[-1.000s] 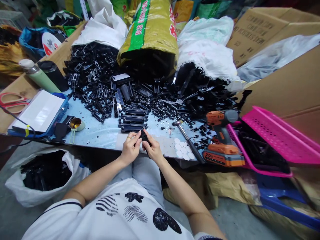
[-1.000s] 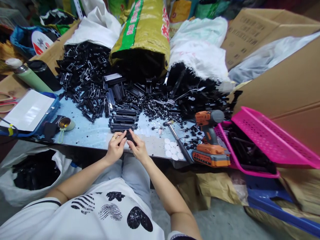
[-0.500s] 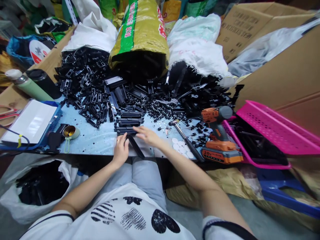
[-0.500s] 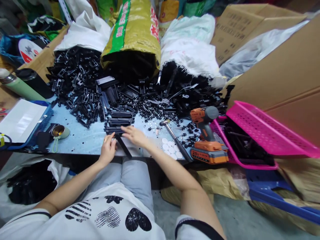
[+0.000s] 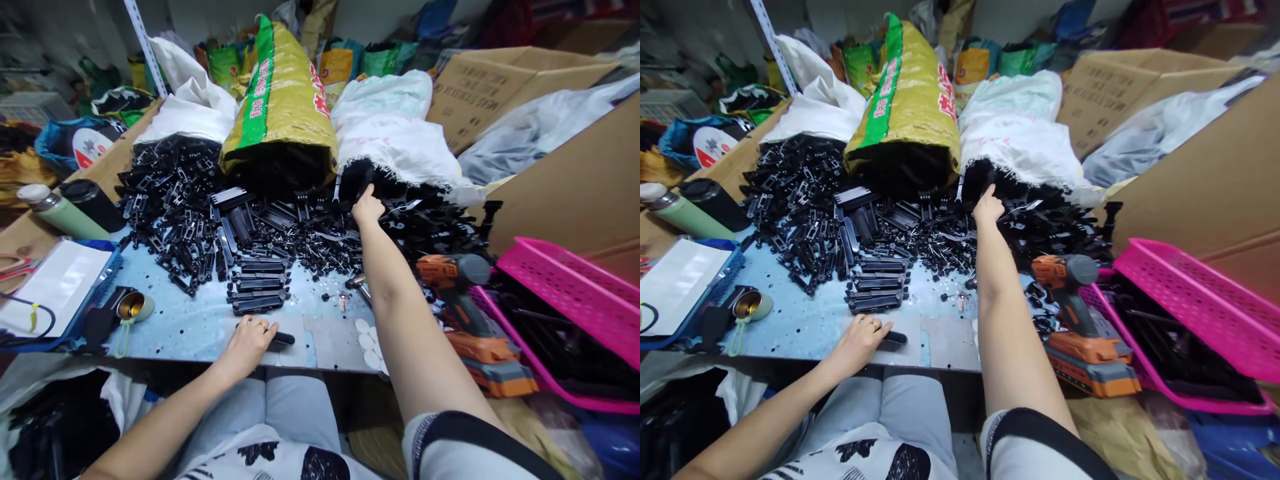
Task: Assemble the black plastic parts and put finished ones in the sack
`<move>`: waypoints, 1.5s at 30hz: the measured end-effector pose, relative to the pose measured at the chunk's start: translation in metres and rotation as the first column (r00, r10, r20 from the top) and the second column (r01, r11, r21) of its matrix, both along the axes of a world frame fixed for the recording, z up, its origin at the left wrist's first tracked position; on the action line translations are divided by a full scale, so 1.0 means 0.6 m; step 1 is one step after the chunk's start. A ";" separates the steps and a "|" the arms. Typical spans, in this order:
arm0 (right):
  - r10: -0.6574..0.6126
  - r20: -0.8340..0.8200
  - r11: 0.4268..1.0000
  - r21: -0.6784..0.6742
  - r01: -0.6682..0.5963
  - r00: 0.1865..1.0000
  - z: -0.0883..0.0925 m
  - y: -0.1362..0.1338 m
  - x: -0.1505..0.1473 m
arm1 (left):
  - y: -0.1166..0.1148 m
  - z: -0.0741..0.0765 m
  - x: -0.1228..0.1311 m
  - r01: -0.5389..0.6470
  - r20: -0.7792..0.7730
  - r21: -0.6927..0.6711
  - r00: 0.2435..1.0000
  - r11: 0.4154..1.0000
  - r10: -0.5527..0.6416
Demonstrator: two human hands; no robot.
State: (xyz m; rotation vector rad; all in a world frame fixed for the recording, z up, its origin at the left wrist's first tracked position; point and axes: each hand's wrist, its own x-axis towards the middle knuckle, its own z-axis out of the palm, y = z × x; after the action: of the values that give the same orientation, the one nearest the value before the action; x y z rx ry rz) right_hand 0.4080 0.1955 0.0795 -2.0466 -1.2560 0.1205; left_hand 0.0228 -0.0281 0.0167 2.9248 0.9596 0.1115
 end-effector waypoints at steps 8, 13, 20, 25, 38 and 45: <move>0.292 0.266 0.952 -0.179 -0.250 0.919 0.004 -0.141 -0.077 | 0.001 -0.005 -0.009 -0.104 -0.035 -0.110 0.994 0.988 0.101; 0.930 0.282 0.359 -0.572 -0.738 0.235 -0.039 -0.372 -0.195 | 0.012 -0.001 0.002 -0.025 0.030 -0.290 0.999 0.957 0.035; 0.922 0.201 0.368 -0.716 -0.593 0.331 -0.107 -0.481 -0.256 | 0.009 0.014 0.021 -0.003 0.022 -0.325 1.000 0.946 0.011; 0.866 0.278 0.476 -0.714 -0.513 0.416 -0.081 -0.493 -0.271 | -0.002 0.004 0.017 0.006 0.109 -0.275 0.994 0.961 0.025; 0.811 0.328 0.561 -0.669 -0.487 0.484 -0.047 -0.497 -0.292 | -0.005 -0.010 0.007 0.066 0.198 -0.229 0.980 0.971 -0.020; 0.520 0.245 0.760 -0.571 -0.312 0.818 -0.070 -0.420 -0.164 | 0.055 0.011 0.200 0.043 0.114 -0.222 0.993 0.974 -0.018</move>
State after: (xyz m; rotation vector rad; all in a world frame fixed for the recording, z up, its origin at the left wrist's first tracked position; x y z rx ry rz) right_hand 0.3097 -0.0567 0.0377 -2.2440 -2.1351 0.2954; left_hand 0.1430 0.0051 0.0236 2.6951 0.8502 0.1521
